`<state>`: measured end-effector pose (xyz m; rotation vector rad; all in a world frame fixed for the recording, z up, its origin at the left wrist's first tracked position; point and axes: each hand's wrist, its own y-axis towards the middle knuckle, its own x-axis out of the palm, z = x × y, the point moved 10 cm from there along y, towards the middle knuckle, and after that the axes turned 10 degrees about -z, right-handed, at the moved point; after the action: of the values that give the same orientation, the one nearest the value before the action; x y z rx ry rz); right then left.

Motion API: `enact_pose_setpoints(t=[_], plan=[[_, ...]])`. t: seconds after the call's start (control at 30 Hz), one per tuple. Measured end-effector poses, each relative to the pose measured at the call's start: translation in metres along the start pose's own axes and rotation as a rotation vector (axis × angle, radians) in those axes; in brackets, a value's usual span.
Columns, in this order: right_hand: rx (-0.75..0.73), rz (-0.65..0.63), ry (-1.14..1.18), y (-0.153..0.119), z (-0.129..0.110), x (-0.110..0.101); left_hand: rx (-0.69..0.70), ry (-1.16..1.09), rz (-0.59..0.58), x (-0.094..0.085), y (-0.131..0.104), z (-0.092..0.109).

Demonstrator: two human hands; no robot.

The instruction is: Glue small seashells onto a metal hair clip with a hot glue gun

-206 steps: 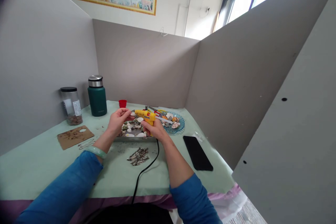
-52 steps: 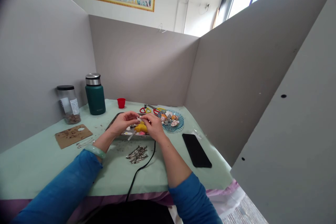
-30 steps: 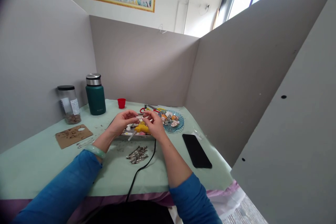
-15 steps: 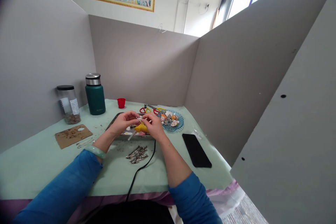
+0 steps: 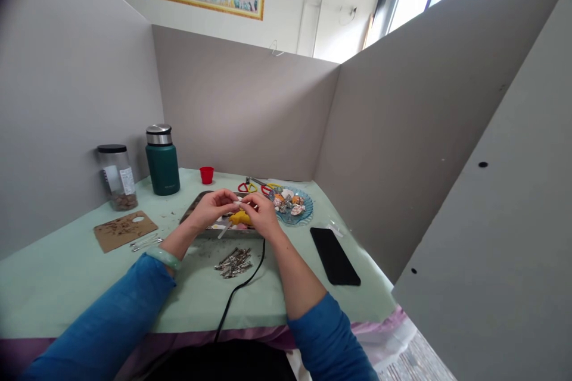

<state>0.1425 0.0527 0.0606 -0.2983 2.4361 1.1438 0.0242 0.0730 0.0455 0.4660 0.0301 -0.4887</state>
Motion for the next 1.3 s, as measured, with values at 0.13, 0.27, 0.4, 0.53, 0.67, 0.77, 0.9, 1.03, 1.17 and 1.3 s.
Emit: enact_pose_setpoints(t=[0.13,0.27,0.4,0.53,0.67,0.77,0.9,1.03,1.17,1.3], plan=[[0.013,-0.001,-0.004,0.0,0.002,0.0,-0.004,0.036,0.009,-0.002,0.0,-0.002],[0.024,0.005,0.001,0.0,0.005,0.0,-0.013,0.069,0.017,-0.004,0.001,-0.005],[0.017,0.002,-0.005,0.0,0.006,0.0,-0.009,0.073,0.022,-0.004,0.001,-0.006],[0.018,0.006,-0.017,0.0,0.006,0.0,0.002,0.091,0.042,-0.007,0.0,-0.005],[0.021,0.011,-0.019,0.0,0.006,-0.001,0.009,0.111,0.05,-0.008,0.0,-0.003],[0.025,0.01,-0.011,0.0,0.006,0.0,0.018,0.119,0.052,-0.007,0.0,-0.002],[0.043,0.018,0.019,0.0,0.009,-0.001,0.044,0.106,0.053,-0.005,0.0,0.002],[0.069,0.016,0.055,0.0,0.012,-0.001,0.066,0.125,0.044,-0.005,0.0,0.005],[0.083,0.009,0.083,0.001,0.015,0.0,0.08,0.162,0.027,-0.004,0.0,0.006],[0.096,0.012,0.102,0.0,0.015,0.0,0.061,0.192,0.038,-0.004,0.0,0.006]])
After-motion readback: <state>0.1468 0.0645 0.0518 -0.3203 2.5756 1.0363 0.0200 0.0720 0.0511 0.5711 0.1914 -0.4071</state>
